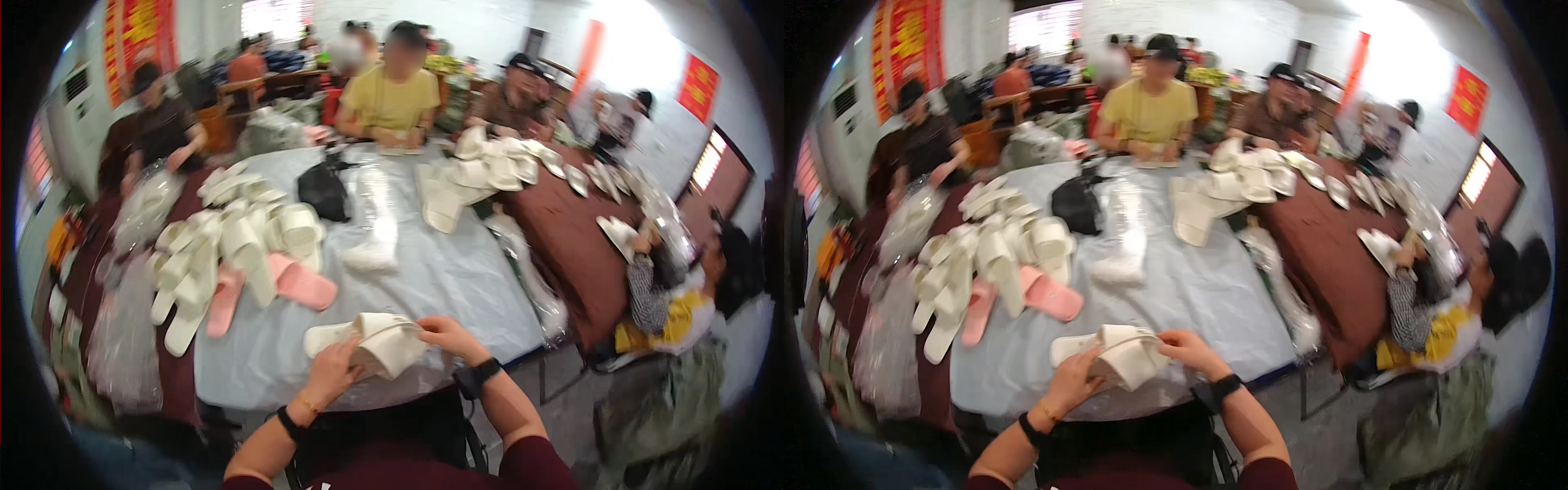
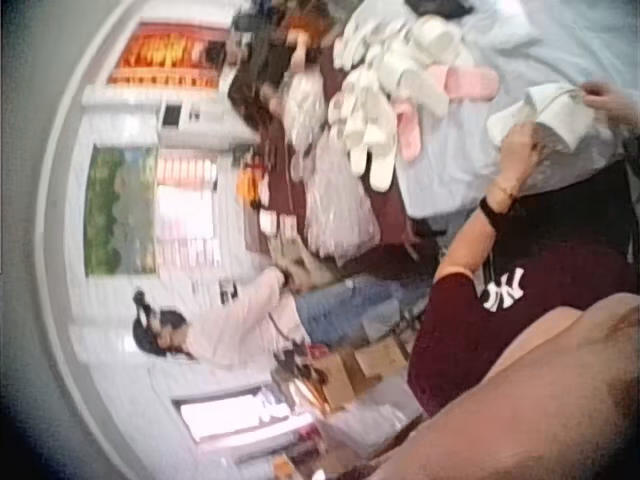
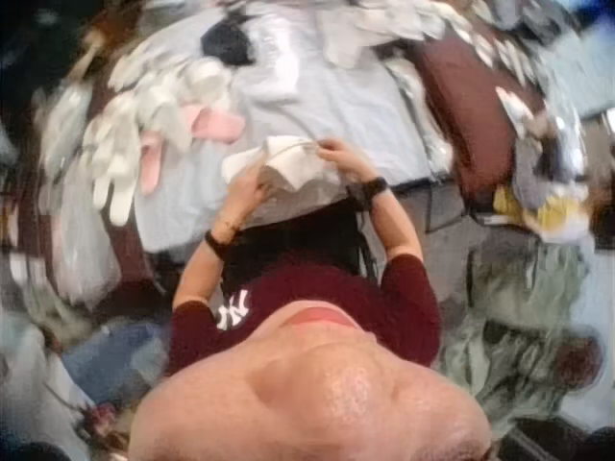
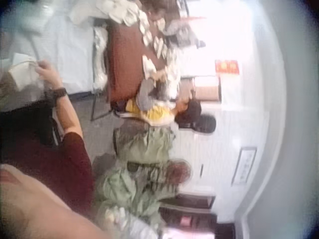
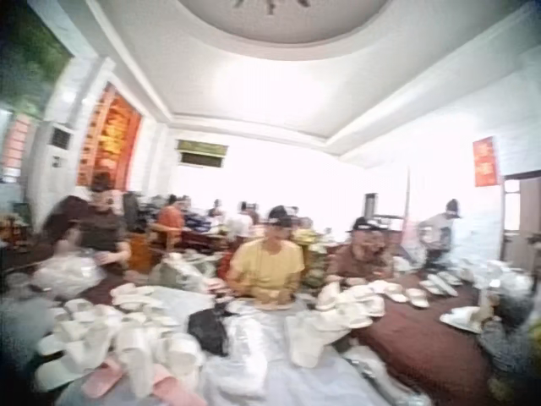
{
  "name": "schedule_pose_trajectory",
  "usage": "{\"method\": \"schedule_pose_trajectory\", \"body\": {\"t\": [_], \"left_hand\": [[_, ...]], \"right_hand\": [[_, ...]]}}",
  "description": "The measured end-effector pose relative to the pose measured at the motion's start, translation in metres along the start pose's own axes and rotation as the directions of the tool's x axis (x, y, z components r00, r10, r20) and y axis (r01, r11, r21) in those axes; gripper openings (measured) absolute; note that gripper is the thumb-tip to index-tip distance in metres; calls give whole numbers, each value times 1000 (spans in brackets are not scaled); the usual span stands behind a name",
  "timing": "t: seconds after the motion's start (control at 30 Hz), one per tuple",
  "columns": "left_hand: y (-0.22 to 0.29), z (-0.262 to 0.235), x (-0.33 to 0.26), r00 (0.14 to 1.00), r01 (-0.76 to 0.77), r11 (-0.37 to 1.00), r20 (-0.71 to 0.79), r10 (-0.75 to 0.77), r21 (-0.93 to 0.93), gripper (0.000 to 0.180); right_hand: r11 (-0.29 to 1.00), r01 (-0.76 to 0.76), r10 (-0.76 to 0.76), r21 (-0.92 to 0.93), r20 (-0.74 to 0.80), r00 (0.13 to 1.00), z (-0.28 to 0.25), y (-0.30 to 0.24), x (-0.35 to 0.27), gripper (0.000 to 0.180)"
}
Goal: Inspecting and pairing white slide slippers at a factory work table.
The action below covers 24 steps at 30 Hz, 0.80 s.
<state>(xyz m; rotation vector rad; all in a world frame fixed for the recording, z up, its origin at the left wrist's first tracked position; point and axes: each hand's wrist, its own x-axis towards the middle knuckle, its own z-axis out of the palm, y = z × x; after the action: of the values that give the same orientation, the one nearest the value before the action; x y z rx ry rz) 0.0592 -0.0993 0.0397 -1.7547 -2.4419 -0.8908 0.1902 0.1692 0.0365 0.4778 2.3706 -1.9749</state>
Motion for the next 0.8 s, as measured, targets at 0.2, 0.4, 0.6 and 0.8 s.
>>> {"method": "schedule_pose_trajectory", "body": {"t": [0.2, 0.4, 0.6, 0.8], "left_hand": [[-1, -3, 2, 980, 128, 976, -131, -152, -175, 45], [-1, -31, 2, 920, 203, 894, -234, -314, -400, 34], [-9, -30, -10, 818, 346, 721, -183, -545, -601, 29], [4, -36, -7, 796, 358, 619, -118, -594, -699, 26]], "right_hand": [[989, -57, 62, 138, -36, 997, 0, 14, 11, 39], [907, -105, 173, 408, -132, 976, 1, 19, 8, 40], [961, 173, -244, -217, -360, 901, 29, 3, 14, 34], [916, 4, -151, -400, -337, 929, 71, -10, 18, 41]]}}
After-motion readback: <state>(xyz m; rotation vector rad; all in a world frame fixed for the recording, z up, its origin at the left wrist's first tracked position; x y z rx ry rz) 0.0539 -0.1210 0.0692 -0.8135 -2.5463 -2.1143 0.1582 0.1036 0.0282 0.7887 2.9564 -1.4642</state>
